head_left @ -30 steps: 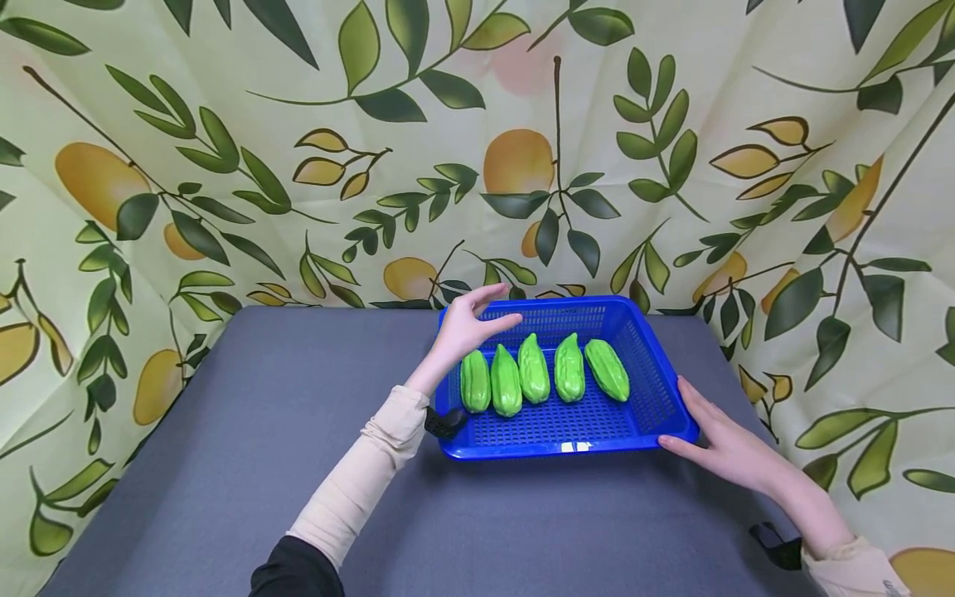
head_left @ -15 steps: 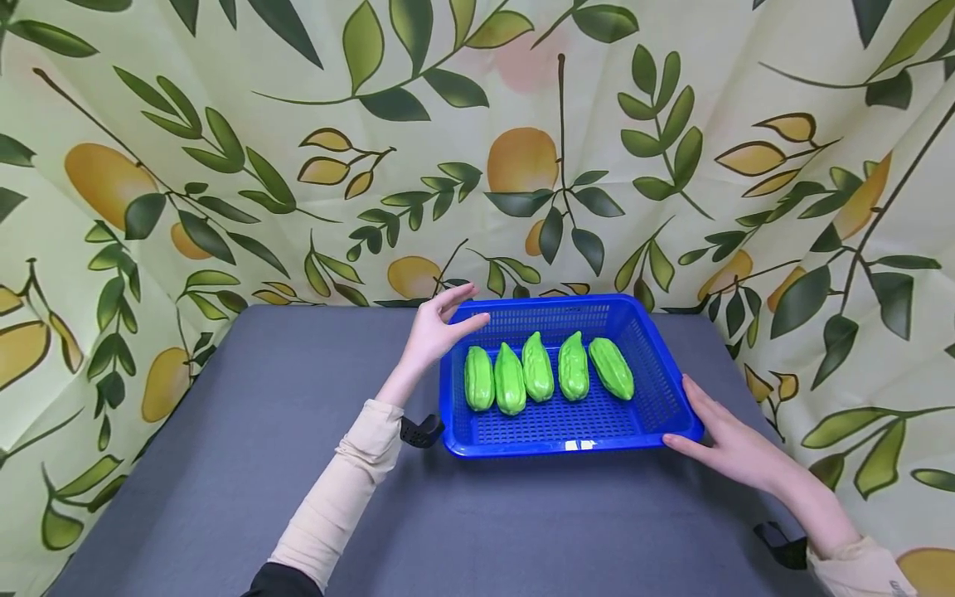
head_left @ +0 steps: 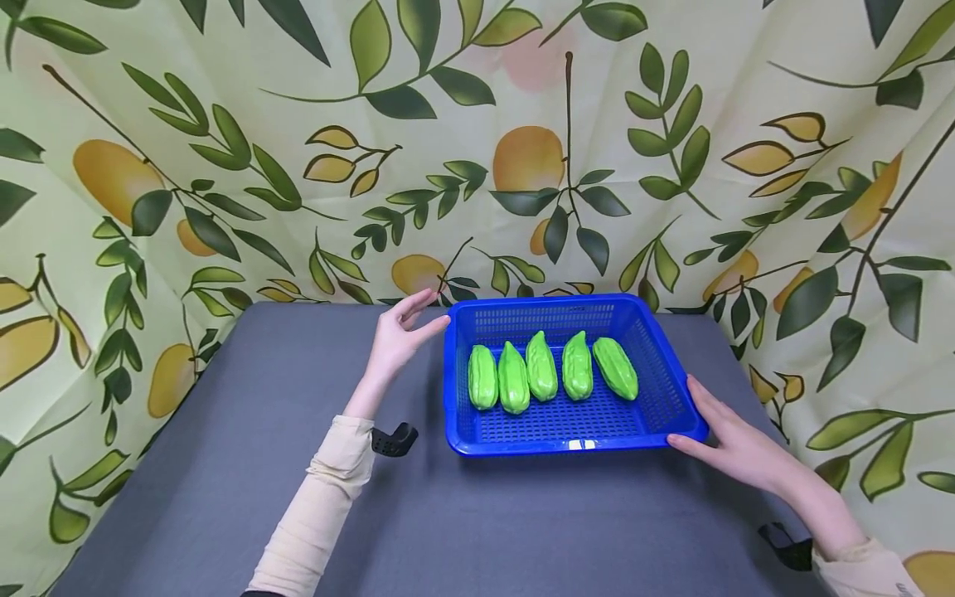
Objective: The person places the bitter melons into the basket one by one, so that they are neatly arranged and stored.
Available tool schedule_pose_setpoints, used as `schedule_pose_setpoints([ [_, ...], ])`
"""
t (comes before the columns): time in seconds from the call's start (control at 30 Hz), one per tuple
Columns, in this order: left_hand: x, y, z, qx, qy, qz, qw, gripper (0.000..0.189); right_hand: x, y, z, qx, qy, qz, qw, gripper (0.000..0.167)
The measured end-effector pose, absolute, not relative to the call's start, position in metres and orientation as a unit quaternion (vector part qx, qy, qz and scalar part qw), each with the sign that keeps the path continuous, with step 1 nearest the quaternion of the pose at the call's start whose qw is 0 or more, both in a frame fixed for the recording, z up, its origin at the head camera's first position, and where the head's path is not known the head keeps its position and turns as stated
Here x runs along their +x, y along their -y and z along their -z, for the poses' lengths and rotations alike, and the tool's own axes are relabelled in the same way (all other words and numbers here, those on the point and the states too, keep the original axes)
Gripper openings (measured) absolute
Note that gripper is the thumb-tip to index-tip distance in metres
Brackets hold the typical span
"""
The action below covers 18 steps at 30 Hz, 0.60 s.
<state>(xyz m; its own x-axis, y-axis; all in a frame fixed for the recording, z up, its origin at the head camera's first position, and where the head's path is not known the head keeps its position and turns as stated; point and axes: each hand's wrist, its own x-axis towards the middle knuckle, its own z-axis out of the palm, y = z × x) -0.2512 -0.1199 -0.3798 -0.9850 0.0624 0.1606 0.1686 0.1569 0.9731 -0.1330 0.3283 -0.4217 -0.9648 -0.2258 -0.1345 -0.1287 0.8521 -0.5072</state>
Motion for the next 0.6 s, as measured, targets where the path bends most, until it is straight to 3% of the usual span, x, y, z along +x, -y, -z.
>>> schedule_pose_setpoints([
  [0.33, -0.245, 0.143, 0.388, -0.011, 0.844, 0.531, 0.077, 0.07, -0.137, -0.333, 0.422, -0.103, -0.958, 0.249, 0.101, 0.098],
  [0.6, -0.246, 0.153, 0.392, 0.001, 0.897, 0.438, 0.051, 0.079, -0.141, -0.336, 0.416, -0.117, -0.955, 0.261, 0.071, 0.094],
])
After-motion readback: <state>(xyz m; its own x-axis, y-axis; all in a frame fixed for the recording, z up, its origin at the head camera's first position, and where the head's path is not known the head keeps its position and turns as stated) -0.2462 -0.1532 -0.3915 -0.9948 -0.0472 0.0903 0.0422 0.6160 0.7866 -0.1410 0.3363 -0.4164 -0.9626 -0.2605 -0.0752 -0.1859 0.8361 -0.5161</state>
